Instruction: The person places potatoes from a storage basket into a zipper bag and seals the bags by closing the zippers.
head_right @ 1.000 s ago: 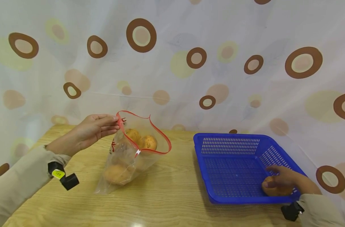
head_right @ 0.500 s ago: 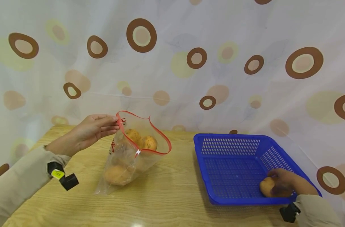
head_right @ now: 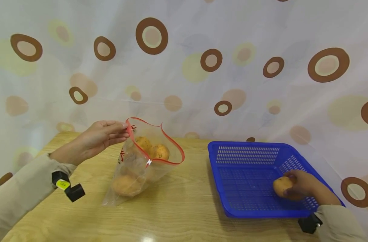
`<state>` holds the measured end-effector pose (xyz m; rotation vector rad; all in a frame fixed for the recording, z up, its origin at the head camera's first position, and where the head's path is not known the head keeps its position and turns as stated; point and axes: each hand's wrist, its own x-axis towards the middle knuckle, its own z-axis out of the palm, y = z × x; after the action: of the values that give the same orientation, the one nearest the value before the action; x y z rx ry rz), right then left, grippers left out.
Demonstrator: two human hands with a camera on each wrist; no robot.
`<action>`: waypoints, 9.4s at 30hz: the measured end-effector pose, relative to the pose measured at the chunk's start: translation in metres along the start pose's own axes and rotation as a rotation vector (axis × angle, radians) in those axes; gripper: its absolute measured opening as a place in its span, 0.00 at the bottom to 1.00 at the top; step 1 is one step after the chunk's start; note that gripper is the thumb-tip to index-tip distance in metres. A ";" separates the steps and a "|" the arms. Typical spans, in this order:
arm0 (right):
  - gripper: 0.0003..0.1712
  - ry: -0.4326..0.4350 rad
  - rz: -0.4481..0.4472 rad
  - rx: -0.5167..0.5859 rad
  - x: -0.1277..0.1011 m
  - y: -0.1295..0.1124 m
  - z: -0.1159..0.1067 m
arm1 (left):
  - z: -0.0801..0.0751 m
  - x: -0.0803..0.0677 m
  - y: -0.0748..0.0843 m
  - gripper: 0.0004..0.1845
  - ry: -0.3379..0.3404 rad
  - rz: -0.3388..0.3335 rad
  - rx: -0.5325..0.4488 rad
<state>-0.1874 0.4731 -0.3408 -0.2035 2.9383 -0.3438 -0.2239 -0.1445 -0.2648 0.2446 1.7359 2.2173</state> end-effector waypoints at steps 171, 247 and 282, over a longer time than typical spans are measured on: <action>0.07 0.154 -0.482 1.277 0.084 -0.332 0.000 | -0.044 -0.003 -0.007 0.24 0.162 0.263 0.298; 0.05 0.646 -0.599 0.735 0.094 -0.282 0.020 | -0.065 0.006 0.010 0.30 0.031 -0.275 0.165; 0.20 -0.112 -0.028 1.278 0.087 -0.275 -0.006 | -0.072 0.006 -0.017 0.14 -0.076 -0.033 0.089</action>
<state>-0.2414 0.1955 -0.2830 -0.0606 2.0453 -1.9369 -0.2503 -0.2044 -0.2993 0.3136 1.7873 2.0821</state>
